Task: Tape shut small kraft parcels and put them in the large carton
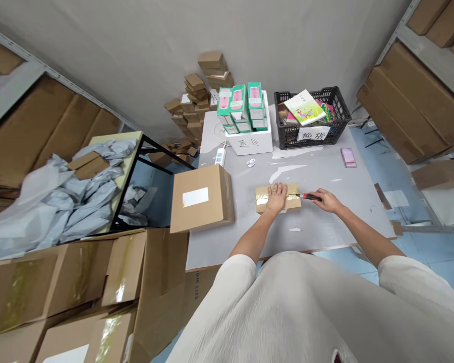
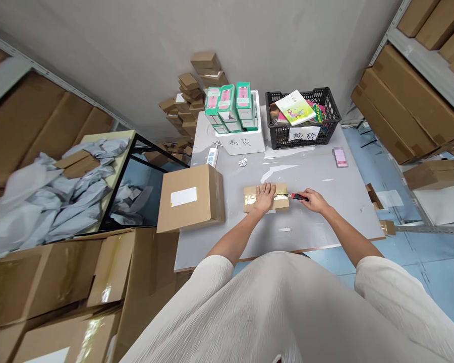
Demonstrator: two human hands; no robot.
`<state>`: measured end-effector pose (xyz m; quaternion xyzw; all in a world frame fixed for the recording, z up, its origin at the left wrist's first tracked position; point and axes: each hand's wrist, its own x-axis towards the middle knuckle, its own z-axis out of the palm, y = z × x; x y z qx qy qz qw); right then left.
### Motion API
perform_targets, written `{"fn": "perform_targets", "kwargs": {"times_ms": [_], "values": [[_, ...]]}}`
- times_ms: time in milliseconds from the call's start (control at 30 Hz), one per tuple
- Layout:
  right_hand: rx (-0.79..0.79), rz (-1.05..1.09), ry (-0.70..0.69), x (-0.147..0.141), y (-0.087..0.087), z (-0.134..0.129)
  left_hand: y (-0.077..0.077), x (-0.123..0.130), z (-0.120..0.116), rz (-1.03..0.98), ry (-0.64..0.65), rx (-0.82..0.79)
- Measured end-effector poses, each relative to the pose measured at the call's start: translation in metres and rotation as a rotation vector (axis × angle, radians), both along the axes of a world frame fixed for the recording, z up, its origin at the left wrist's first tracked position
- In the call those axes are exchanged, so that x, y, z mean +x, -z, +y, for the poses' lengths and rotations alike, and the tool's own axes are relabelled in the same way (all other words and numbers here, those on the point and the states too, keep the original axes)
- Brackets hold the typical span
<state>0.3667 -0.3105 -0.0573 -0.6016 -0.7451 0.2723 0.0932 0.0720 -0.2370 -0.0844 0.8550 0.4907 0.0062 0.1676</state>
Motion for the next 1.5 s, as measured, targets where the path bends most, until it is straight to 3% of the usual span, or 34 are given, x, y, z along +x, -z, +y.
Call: {"fn": "perform_targets", "kwargs": {"times_ms": [233,367,500,700,900,1033,1500], "values": [[0.049,-0.006,-0.017,0.001,0.008,0.001,0.001,-0.004,-0.003,0.002,0.011,0.014],[0.113,-0.029,0.194,0.029,-0.004,0.013,0.004,-0.005,-0.005,-0.006,0.027,0.021],[0.116,0.001,0.152,0.044,-0.019,0.026,0.005,-0.004,-0.005,-0.007,0.018,0.009],[0.089,0.089,0.173,0.003,-0.013,0.043,-0.004,-0.011,-0.004,-0.088,0.011,-0.029],[0.049,0.159,0.057,-0.054,-0.01,0.076,-0.012,-0.046,-0.017,-0.092,0.129,-0.042],[-0.031,0.1,0.012,-0.08,-0.012,0.085,-0.012,-0.063,-0.02,-0.077,0.088,-0.037],[-0.13,0.044,0.224,-0.078,-0.008,0.055,-0.018,-0.09,0.004,-0.02,-0.164,0.081]]}}
